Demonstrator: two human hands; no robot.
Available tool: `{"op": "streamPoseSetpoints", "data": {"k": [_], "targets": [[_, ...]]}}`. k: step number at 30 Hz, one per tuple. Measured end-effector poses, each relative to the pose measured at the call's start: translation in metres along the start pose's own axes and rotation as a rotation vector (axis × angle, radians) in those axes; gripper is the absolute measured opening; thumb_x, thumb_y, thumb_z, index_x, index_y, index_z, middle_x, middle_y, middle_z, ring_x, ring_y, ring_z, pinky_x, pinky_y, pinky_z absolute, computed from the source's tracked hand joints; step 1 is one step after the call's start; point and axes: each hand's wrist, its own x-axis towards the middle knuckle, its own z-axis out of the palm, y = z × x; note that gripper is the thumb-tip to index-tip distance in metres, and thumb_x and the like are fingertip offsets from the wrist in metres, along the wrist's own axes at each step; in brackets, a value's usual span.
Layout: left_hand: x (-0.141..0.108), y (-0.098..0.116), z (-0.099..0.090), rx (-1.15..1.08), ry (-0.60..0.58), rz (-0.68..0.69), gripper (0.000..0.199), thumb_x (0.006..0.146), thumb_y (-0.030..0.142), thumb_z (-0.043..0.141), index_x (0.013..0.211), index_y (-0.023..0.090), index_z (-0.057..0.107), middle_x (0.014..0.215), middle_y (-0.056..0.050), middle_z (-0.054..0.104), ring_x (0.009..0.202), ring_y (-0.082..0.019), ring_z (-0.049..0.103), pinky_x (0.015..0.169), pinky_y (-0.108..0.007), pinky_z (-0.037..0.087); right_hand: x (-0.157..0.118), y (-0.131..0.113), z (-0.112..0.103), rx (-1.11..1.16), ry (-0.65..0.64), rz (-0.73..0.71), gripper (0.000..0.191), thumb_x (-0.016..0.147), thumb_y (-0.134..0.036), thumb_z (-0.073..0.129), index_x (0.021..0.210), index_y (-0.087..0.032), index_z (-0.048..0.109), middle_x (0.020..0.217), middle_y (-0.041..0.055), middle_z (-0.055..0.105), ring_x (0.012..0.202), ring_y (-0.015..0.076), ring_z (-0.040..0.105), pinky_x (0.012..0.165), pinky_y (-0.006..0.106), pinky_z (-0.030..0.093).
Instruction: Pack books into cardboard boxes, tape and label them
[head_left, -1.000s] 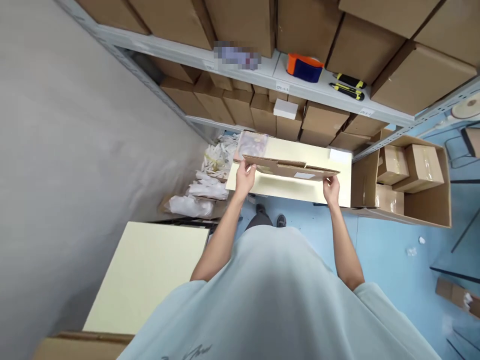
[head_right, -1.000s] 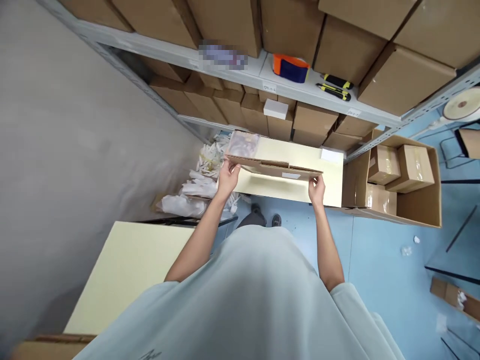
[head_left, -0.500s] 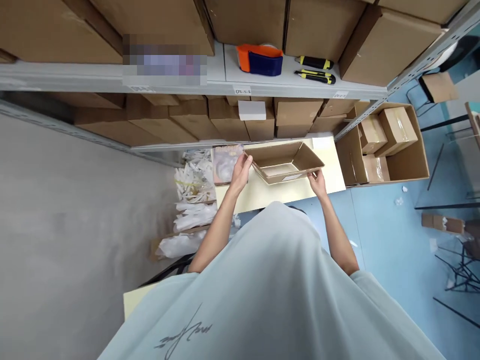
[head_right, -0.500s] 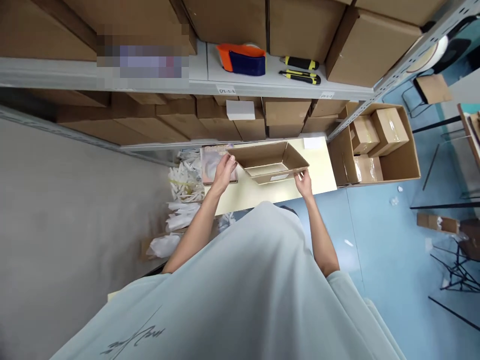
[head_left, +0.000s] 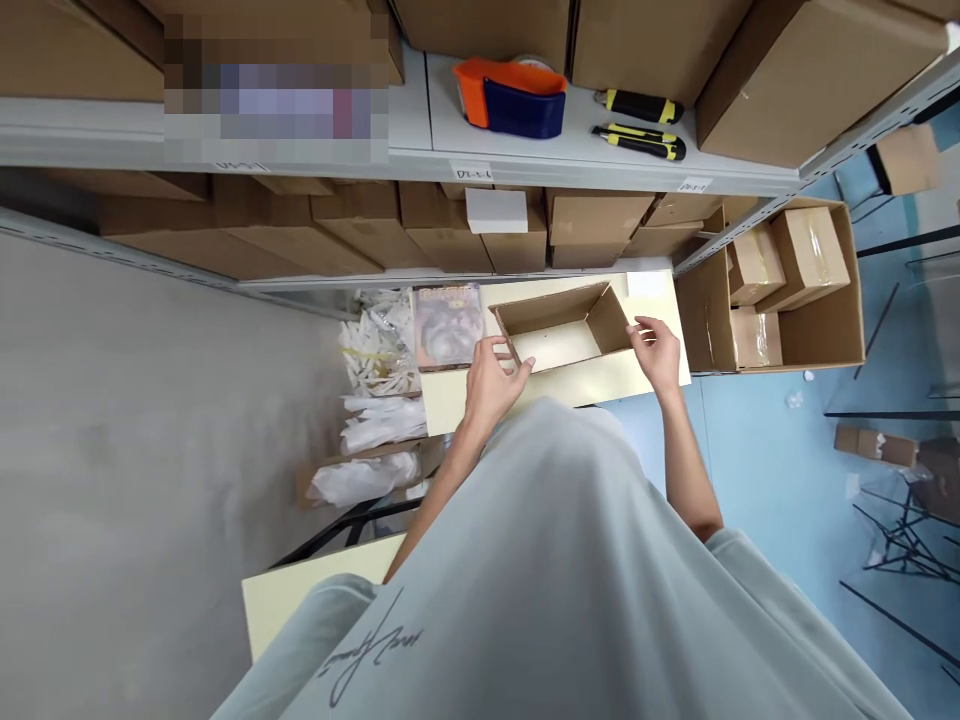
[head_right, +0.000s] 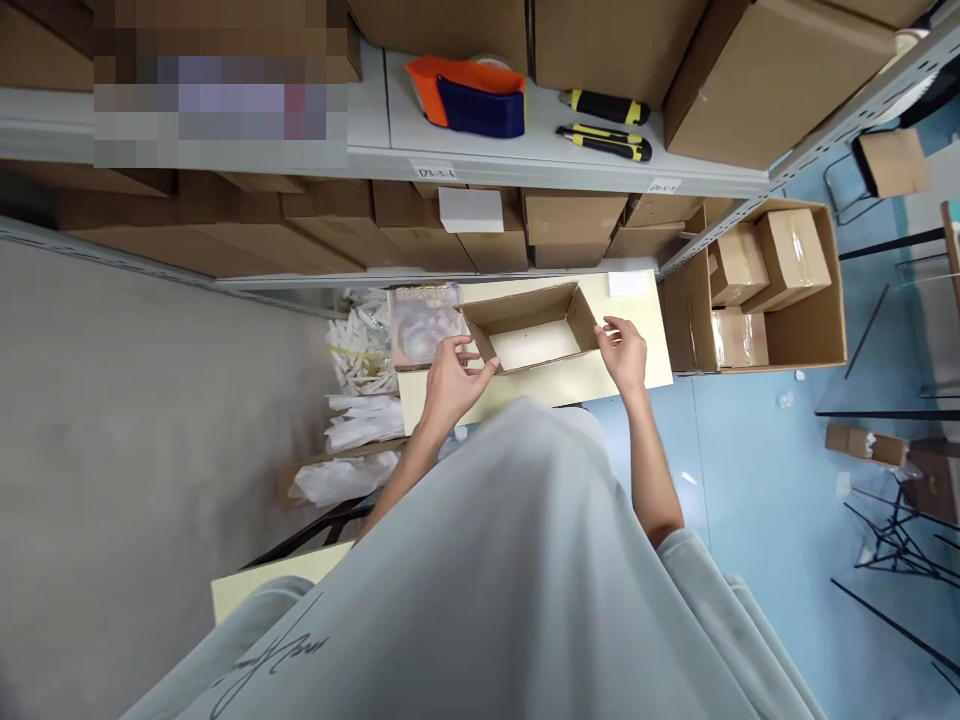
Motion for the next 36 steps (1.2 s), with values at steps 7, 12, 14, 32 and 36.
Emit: {"op": "streamPoseSetpoints", "data": {"k": [7, 12, 14, 32, 36], "targets": [[0.008, 0.041, 0.004, 0.284, 0.120, -0.028, 0.039, 0.095, 0.019, 0.072, 0.133, 0.021, 0.078, 0.126, -0.009, 0.083, 0.093, -0.028, 0.083, 0.099, -0.042, 0.064, 0.037, -0.012, -0.007, -0.324, -0.140, -0.206, 0.034, 0.110, -0.033, 0.054, 0.119, -0.016, 0.082, 0.111, 0.0139, 0.082, 0.074, 0.0216, 0.071, 0.080, 0.037, 0.057], [0.014, 0.064, 0.008, 0.356, -0.042, 0.029, 0.044, 0.103, 0.025, 0.065, 0.145, 0.023, 0.080, 0.136, -0.009, 0.081, 0.097, -0.024, 0.084, 0.096, -0.036, 0.065, 0.028, -0.019, -0.003, -0.417, -0.212, -0.232, 0.033, 0.113, -0.031, 0.050, 0.127, -0.016, 0.077, 0.117, 0.0134, 0.078, 0.079, 0.0210, 0.072, 0.072, 0.032, 0.052], [0.012, 0.070, 0.014, 0.386, -0.084, 0.018, 0.046, 0.105, 0.029, 0.065, 0.149, 0.024, 0.079, 0.135, -0.009, 0.081, 0.098, -0.025, 0.084, 0.098, -0.037, 0.065, 0.025, -0.018, 0.003, -0.440, -0.269, -0.227, 0.032, 0.114, -0.032, 0.053, 0.129, -0.016, 0.076, 0.121, 0.0145, 0.078, 0.086, 0.0233, 0.074, 0.072, 0.033, 0.053], [0.077, 0.019, 0.053, 0.377, 0.079, 0.093, 0.090, 0.101, 0.071, 0.082, 0.168, 0.016, 0.059, 0.149, -0.025, 0.074, 0.143, -0.045, 0.071, 0.122, -0.054, 0.057, 0.067, 0.021, 0.062, -0.336, -0.145, -0.156, 0.066, 0.125, -0.058, 0.024, 0.114, -0.017, 0.075, 0.105, 0.0173, 0.079, 0.097, 0.0277, 0.074, 0.087, 0.035, 0.055], [0.093, -0.002, 0.063, 0.346, 0.093, 0.324, 0.074, 0.099, 0.075, 0.080, 0.150, 0.021, 0.069, 0.171, -0.028, 0.053, 0.166, -0.047, 0.049, 0.136, -0.061, 0.044, 0.070, 0.029, 0.078, -0.229, -0.028, -0.124, 0.066, 0.122, -0.062, 0.031, 0.157, -0.015, 0.060, 0.134, 0.0236, 0.072, 0.130, 0.0342, 0.072, 0.109, 0.049, 0.063]]}}
